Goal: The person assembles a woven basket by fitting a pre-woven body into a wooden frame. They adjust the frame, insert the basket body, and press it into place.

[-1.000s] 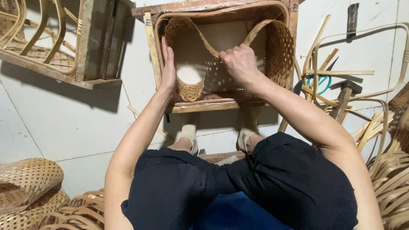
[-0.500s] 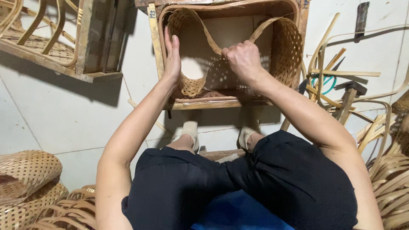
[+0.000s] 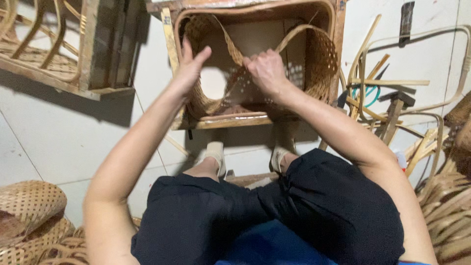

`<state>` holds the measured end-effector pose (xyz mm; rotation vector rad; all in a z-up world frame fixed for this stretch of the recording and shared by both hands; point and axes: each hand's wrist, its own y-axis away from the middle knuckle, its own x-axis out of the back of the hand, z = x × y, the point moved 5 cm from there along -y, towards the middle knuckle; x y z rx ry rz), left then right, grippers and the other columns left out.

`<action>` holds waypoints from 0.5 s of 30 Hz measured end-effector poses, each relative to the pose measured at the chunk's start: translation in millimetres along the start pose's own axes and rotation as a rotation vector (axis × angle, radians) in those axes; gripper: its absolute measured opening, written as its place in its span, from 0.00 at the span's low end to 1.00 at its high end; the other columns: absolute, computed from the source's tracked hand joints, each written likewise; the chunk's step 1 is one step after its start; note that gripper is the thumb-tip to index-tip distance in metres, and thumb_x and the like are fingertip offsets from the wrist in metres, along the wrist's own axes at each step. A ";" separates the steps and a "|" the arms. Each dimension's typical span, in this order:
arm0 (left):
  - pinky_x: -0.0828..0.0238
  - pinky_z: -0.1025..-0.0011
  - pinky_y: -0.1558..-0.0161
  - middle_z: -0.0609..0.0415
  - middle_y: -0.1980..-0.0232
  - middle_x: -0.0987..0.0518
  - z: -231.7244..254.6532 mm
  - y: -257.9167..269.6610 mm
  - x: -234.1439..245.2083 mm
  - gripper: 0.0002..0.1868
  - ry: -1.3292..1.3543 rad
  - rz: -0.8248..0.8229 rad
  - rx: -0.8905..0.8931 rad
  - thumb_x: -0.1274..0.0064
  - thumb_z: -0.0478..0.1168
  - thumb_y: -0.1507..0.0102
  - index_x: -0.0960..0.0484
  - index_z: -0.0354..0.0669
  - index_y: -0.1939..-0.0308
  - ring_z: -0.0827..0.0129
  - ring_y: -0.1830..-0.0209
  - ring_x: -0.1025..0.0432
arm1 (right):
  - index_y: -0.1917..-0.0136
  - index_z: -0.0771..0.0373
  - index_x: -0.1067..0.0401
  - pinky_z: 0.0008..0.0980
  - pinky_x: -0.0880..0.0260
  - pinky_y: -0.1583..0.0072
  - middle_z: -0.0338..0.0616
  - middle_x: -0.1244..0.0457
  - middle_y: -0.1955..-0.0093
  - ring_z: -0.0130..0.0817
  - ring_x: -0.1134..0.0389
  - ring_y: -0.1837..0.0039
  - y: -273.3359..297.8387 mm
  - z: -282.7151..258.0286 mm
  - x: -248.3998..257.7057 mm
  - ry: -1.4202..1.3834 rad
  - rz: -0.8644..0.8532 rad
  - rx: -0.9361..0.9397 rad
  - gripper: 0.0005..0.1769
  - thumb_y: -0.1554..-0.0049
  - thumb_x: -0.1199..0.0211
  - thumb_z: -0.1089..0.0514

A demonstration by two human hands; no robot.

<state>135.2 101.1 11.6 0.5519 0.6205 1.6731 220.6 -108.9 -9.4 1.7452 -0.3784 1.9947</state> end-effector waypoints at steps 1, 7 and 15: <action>0.37 0.45 0.27 0.38 0.14 0.58 4.0 12.3 0.3 0.57 0.030 -0.052 -0.033 0.47 0.63 0.33 0.74 0.52 0.20 0.45 0.22 0.43 | 0.55 0.54 0.23 0.30 0.37 0.65 0.36 0.34 0.70 0.22 0.39 0.70 4.4 -2.0 -1.4 -0.013 0.028 -0.005 0.08 0.37 0.41 0.62; 0.25 0.59 0.53 0.28 0.30 0.36 30.7 37.3 -49.5 0.63 -0.888 0.099 -0.630 0.25 0.52 0.49 0.53 0.48 0.21 0.48 0.45 0.28 | 0.54 0.55 0.24 0.32 0.36 0.63 0.39 0.32 0.67 0.24 0.38 0.70 -3.8 3.7 16.3 -0.090 0.040 -0.029 0.05 0.40 0.40 0.62; 0.19 0.68 0.68 0.52 0.64 0.15 6.8 -14.3 -64.1 0.11 -0.744 0.333 -0.859 0.34 0.34 0.39 0.15 0.47 0.53 0.66 0.70 0.20 | 0.51 0.57 0.24 0.37 0.33 0.48 0.43 0.30 0.58 0.32 0.30 0.57 1.4 5.3 58.5 -0.115 -0.015 0.010 0.03 0.37 0.39 0.61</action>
